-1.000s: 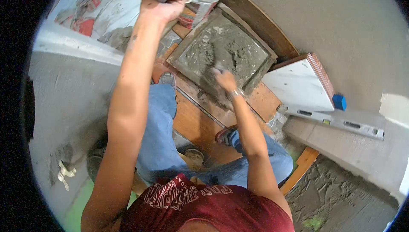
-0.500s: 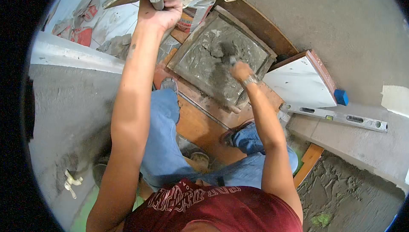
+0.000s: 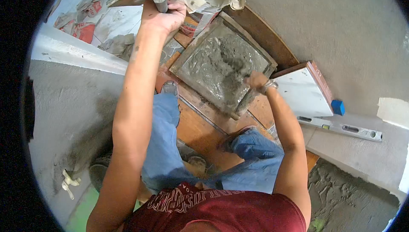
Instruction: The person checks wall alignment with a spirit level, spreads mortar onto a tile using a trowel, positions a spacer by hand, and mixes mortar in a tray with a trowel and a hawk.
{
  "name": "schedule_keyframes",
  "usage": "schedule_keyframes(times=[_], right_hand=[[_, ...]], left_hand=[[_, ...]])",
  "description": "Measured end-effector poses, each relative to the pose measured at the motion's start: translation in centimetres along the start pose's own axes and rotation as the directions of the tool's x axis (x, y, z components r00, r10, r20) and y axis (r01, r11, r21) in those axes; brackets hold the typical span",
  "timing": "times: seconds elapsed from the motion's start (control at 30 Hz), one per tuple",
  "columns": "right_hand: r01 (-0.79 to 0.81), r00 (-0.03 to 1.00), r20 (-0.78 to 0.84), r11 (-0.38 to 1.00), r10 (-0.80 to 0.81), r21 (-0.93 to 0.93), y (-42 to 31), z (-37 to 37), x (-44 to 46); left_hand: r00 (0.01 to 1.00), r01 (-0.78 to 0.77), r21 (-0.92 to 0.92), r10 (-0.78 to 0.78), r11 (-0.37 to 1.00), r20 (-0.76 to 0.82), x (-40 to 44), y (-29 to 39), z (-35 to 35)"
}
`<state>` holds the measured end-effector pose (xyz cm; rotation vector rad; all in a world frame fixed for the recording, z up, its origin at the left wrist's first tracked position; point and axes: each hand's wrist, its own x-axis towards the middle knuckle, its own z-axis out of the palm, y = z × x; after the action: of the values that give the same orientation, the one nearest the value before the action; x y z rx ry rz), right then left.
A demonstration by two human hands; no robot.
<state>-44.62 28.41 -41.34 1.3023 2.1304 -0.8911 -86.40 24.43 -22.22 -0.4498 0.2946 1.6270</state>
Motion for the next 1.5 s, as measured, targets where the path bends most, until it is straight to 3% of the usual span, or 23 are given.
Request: schedule_keyframes(times=[0.03,0.13,0.2,0.3,0.33,0.43,0.57,0.67,0.77,0.87,0.97,1.0,1.07,1.1,1.13,1.2,1.27,1.3,1.33,1.37,1.4,1.47,1.5], right_hand=[[-0.121,0.993,-0.009,0.991,0.12,-0.061,-3.0,-1.9,-1.2],[-0.244,0.919,-0.321,0.97,0.229,-0.005,-1.8,0.9,4.4],[-0.201,0.911,-0.376,0.979,0.171,-0.044,-1.5,6.6,9.4],[-0.018,0.977,-0.202,0.923,-0.065,-0.383,-5.1,8.6,4.4],[-0.053,0.976,-0.219,0.967,-0.003,-0.249,-5.1,7.8,1.7],[-0.101,0.95,-0.292,0.993,0.115,0.062,-3.6,6.2,-3.2],[-0.37,0.813,-0.324,0.859,0.484,0.355,-2.6,8.9,-1.9],[-0.267,0.905,-0.348,0.963,0.246,-0.015,-2.6,14.2,4.9],[-0.211,0.943,-0.225,0.962,0.246,0.172,-2.7,12.2,1.2],[-0.195,0.877,-0.391,0.951,0.279,0.241,-1.3,13.7,-2.5],[-0.144,0.893,-0.323,0.879,0.314,0.455,-2.0,16.9,-2.2],[-0.037,0.894,-0.347,0.818,0.284,0.574,-1.8,19.1,-0.6],[-0.072,0.92,-0.079,0.362,0.384,0.93,-5.3,18.6,2.0],[-0.041,0.941,-0.036,0.219,0.337,0.975,-6.6,16.9,2.3],[-0.026,0.959,0.006,0.065,0.285,0.998,-8.4,14.8,2.0],[-0.01,0.989,0.037,-0.185,0.142,0.983,-9.7,12.6,1.5],[-0.027,0.999,0.016,-0.381,-0.031,0.924,-9.4,10.8,1.5],[0.031,0.987,0.0,-0.19,0.163,0.981,-9.7,10.4,1.5],[0.113,0.965,-0.141,0.134,0.221,0.984,-9.8,9.9,1.2],[0.139,0.87,-0.415,0.675,0.265,0.724,-9.1,11.1,2.1],[0.011,0.744,-0.654,0.976,0.138,0.218,-7.8,12.0,3.1],[-0.096,0.892,-0.433,0.991,0.127,0.094,-6.8,9.6,1.9],[-0.127,0.942,-0.311,0.992,0.127,0.021,-6.8,7.8,1.6]], left_hand=[[0.999,-0.031,0.031,0.03,0.999,0.018,-0.2,-0.1,-0.2],[0.996,-0.09,0.061,0.089,0.994,0.015,-1.6,-1.3,0.2],[0.996,-0.055,0.023,0.057,0.998,-0.074,-2.5,-1.6,0.5],[0.995,-0.017,0.039,0.021,0.999,-0.093,-1.8,-1.3,0.2],[1.0,0.002,0.042,-0.002,0.999,-0.011,-1.5,-1.2,-0.4],[0.999,-0.029,0.062,0.03,0.998,-0.02,-1.3,-0.9,0.1],[1.0,0.005,0.06,-0.004,0.998,-0.004,-0.6,0.7,-0.9],[0.999,-0.008,0.061,0.005,0.998,0.051,-0.1,0.9,-1.2],[1.0,0.01,-0.01,-0.01,1.0,0.005,0.6,0.5,-1.4],[0.995,-0.036,-0.015,0.037,0.999,0.09,1.5,0.8,-2.5],[0.999,0.015,0.008,-0.015,1.0,0.036,1.1,0.8,-1.9],[0.999,-0.003,0.005,0.003,1.0,0.039,0.8,0.8,-1.4],[0.998,-0.04,-0.014,0.041,0.999,0.038,0.0,-0.1,-0.9],[0.999,0.007,-0.062,-0.004,0.998,0.048,0.2,0.0,-1.1],[0.967,0.005,0.007,-0.007,1.0,0.255,1.0,0.3,-1.8],[0.964,-0.085,0.086,0.06,0.993,0.258,-1.1,-1.8,-0.3],[0.982,-0.087,0.016,0.083,0.996,0.168,-3.2,-2.7,1.1],[0.985,-0.135,0.003,0.134,0.991,0.105,-3.6,-3.2,1.6],[0.972,-0.118,0.054,0.105,0.992,0.209,-3.2,-2.9,0.5],[0.977,-0.106,0.06,0.093,0.993,0.192,-3.1,-3.0,0.5],[0.981,-0.084,0.067,0.071,0.994,0.183,-4.0,-3.5,1.4],[0.99,-0.117,0.05,0.112,0.992,0.09,-8.3,-5.5,4.1],[0.982,-0.113,0.055,0.103,0.992,0.157,-7.7,-5.3,4.1]])
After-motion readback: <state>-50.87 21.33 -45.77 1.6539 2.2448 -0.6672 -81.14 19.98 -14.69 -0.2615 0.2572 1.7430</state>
